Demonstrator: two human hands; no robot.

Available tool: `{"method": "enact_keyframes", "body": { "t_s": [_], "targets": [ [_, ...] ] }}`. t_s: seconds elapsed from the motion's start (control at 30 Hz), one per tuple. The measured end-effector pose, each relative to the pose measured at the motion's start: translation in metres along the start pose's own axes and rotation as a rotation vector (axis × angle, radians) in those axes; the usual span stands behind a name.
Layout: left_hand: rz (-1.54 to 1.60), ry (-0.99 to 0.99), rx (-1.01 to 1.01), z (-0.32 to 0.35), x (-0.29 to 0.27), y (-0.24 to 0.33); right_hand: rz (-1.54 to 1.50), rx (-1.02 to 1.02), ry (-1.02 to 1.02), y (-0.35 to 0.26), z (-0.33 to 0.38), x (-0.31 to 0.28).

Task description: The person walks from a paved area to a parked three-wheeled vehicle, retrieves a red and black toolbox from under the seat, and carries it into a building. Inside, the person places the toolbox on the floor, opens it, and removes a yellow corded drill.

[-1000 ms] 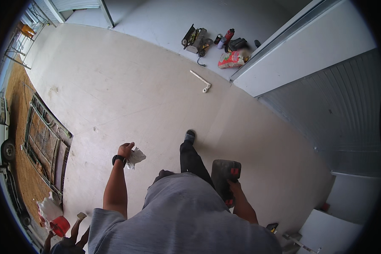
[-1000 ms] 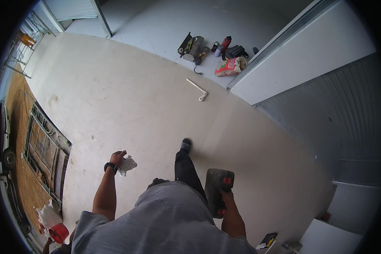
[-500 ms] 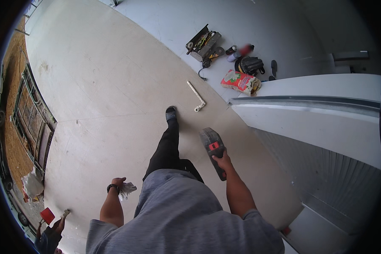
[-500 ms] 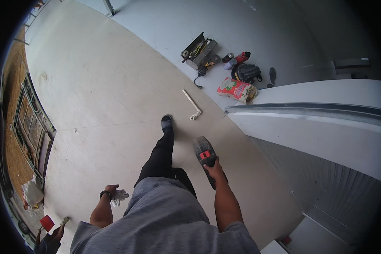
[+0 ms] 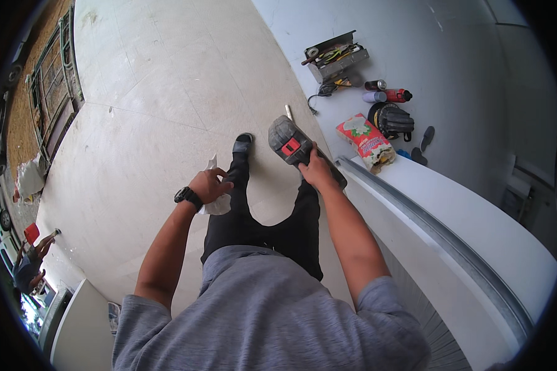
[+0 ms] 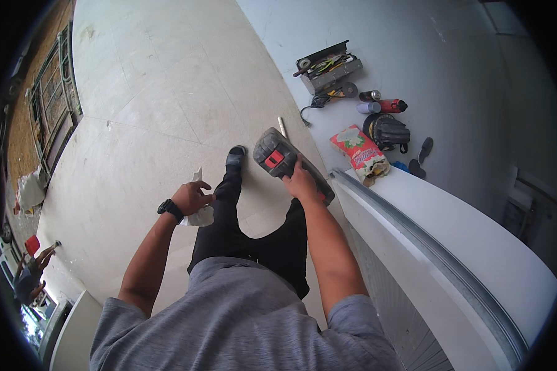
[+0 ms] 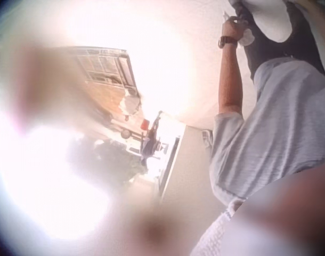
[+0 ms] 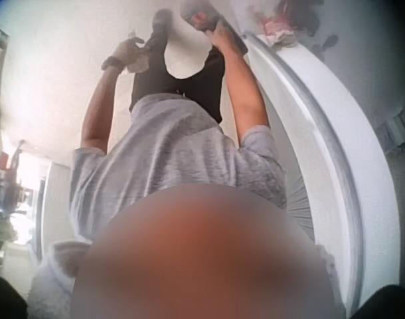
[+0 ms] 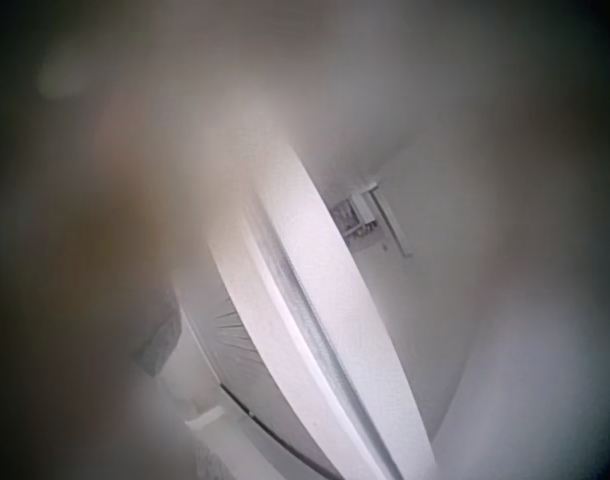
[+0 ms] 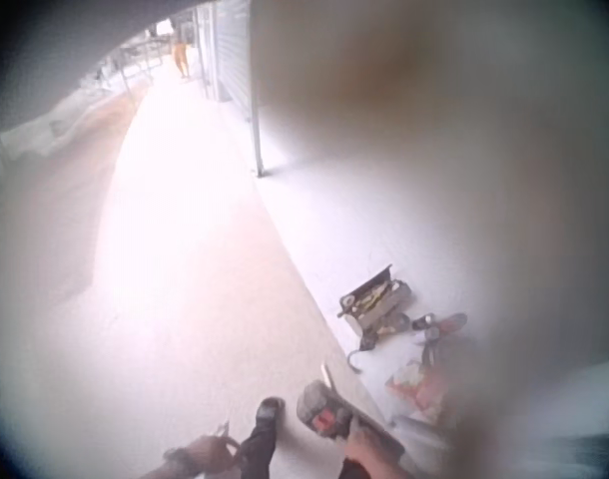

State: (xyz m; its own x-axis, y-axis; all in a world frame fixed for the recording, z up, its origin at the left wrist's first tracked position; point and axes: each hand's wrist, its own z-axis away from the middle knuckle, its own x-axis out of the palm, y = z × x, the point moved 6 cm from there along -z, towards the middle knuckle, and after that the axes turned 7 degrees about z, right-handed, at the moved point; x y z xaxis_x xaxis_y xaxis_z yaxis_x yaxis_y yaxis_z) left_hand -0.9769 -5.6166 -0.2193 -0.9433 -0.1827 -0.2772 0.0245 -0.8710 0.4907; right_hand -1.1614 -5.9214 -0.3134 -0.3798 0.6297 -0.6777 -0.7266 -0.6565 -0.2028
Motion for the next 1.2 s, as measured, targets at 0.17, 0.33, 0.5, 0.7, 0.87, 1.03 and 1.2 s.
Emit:
{"method": "enact_keyframes", "body": {
  "t_s": [0.17,0.33,0.5,0.7,0.87,1.03,1.2],
  "targets": [
    [0.249,0.093,-0.046,0.014,0.126,0.002,0.179,-0.227,-0.089,-0.009,-0.055,-0.013],
    [0.615,-0.059,-0.145,-0.057,0.254,-0.008,0.257,-0.438,-0.1,-0.027,-0.136,-0.007],
    [0.749,-0.129,-0.206,-0.178,0.339,-0.063,0.405,-0.551,-0.058,-0.074,-0.229,0.031],
    [0.486,-0.076,-0.168,-0.327,0.399,-0.157,0.551,-0.726,0.159,-0.083,-0.331,0.087],
    [0.368,-0.049,-0.204,-0.391,0.388,-0.246,0.59,-0.931,0.469,-0.036,-0.371,0.182],
    [-0.021,0.002,-0.395,-0.465,0.359,-0.344,0.633,-1.176,0.608,0.018,-0.423,0.293],
    [-0.096,0.198,-0.445,-0.506,0.344,-0.347,0.768,-1.135,0.597,0.042,-0.442,0.314]
  ]
}}
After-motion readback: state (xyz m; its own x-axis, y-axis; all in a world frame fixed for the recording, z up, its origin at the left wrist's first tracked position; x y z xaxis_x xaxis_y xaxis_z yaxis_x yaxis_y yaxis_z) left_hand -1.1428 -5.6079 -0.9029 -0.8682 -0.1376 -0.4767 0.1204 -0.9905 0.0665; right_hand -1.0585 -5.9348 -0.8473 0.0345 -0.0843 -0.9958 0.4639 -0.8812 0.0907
